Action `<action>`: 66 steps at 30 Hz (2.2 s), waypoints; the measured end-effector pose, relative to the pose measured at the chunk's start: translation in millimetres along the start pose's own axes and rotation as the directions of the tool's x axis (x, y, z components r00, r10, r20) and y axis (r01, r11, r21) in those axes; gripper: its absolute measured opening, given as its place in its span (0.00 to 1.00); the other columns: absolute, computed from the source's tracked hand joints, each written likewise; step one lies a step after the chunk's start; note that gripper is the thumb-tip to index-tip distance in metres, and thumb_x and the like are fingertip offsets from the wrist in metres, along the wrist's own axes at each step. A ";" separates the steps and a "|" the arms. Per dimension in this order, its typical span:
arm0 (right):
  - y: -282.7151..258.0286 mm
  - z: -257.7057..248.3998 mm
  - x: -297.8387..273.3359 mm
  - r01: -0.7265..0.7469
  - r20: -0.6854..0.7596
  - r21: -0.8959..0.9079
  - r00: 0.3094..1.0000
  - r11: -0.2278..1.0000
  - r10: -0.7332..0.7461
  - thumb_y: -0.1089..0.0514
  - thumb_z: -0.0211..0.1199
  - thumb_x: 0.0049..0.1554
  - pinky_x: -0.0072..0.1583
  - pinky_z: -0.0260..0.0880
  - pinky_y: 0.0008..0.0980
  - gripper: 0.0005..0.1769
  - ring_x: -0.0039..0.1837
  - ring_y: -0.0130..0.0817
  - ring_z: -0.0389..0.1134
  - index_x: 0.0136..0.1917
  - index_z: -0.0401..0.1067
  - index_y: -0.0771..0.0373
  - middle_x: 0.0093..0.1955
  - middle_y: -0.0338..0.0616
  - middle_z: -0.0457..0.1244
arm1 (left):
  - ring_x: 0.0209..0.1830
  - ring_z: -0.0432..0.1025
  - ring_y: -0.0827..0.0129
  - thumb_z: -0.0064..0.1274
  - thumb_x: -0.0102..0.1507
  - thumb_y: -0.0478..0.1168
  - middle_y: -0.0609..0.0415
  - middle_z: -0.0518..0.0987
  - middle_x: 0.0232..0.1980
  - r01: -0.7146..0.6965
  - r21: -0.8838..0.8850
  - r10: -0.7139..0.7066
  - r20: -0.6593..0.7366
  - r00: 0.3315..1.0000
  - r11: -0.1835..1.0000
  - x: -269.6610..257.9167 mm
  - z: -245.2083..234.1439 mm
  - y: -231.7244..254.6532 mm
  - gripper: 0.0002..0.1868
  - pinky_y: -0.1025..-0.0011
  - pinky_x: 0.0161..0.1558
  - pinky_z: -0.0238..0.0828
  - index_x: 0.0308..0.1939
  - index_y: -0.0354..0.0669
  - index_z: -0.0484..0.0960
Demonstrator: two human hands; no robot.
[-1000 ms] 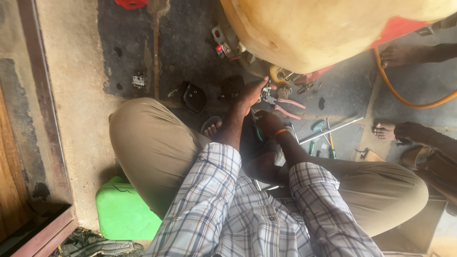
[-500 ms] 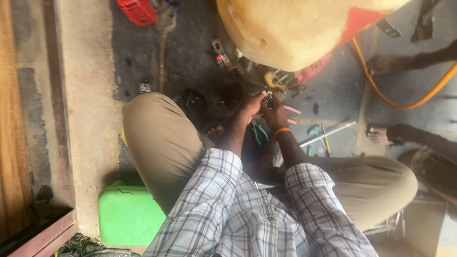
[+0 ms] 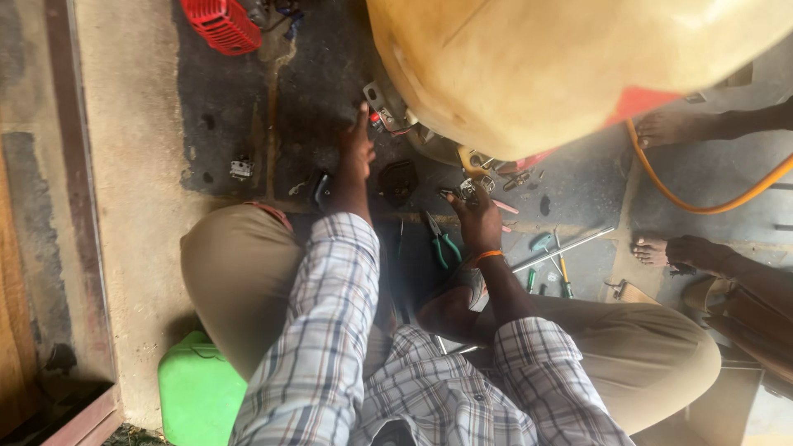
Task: The person sits on the floor and uses pliers and a wrench to adjust and tighten components on the lower part of a small engine attached to a yellow tank. The person repeatedly tightens a fitting and checks the connection.
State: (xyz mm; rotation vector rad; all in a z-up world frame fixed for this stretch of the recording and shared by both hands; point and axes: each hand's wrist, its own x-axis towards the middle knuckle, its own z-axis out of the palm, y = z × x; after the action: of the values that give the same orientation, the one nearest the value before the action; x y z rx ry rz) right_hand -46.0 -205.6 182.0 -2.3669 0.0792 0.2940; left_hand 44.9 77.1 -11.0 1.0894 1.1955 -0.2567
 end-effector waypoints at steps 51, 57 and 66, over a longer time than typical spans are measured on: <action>-16.1 7.2 8.9 -0.146 -0.085 0.073 0.985 0.987 0.152 0.48 0.71 0.56 0.44 0.68 0.41 0.23 0.39 0.45 0.71 0.58 0.73 0.65 0.38 0.50 0.69 | 0.38 0.77 0.75 0.50 0.71 0.53 0.60 0.82 0.40 -0.698 0.271 0.748 -0.195 0.634 0.663 16.9 12.6 -15.6 0.18 0.70 0.39 0.74 0.48 0.43 0.82; -26.3 2.9 9.1 -0.096 -0.110 0.091 0.988 0.991 0.106 0.50 0.72 0.56 0.46 0.72 0.36 0.27 0.44 0.38 0.73 0.62 0.72 0.66 0.45 0.50 0.71 | 0.22 0.64 0.65 0.48 0.73 0.51 0.50 0.72 0.28 -0.346 -0.078 0.342 -0.059 0.938 0.935 67.2 10.0 -9.9 0.19 0.64 0.24 0.63 0.45 0.36 0.79; -29.8 -8.9 22.4 -0.325 0.177 0.562 0.945 0.761 0.274 0.54 0.68 0.58 0.54 0.75 0.33 0.24 0.50 0.32 0.73 0.63 0.70 0.68 0.48 0.46 0.70 | 0.29 0.72 0.70 0.44 0.71 0.47 0.56 0.79 0.34 0.164 -0.163 -0.159 0.041 0.986 0.973 91.2 5.2 -0.2 0.09 0.67 0.35 0.75 0.54 0.57 0.74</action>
State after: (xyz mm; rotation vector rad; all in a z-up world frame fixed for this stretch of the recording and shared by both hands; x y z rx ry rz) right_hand -18.4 -189.5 203.0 -1.7105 0.4518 0.4510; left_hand 84.9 105.9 -87.9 0.8426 1.2591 -0.2915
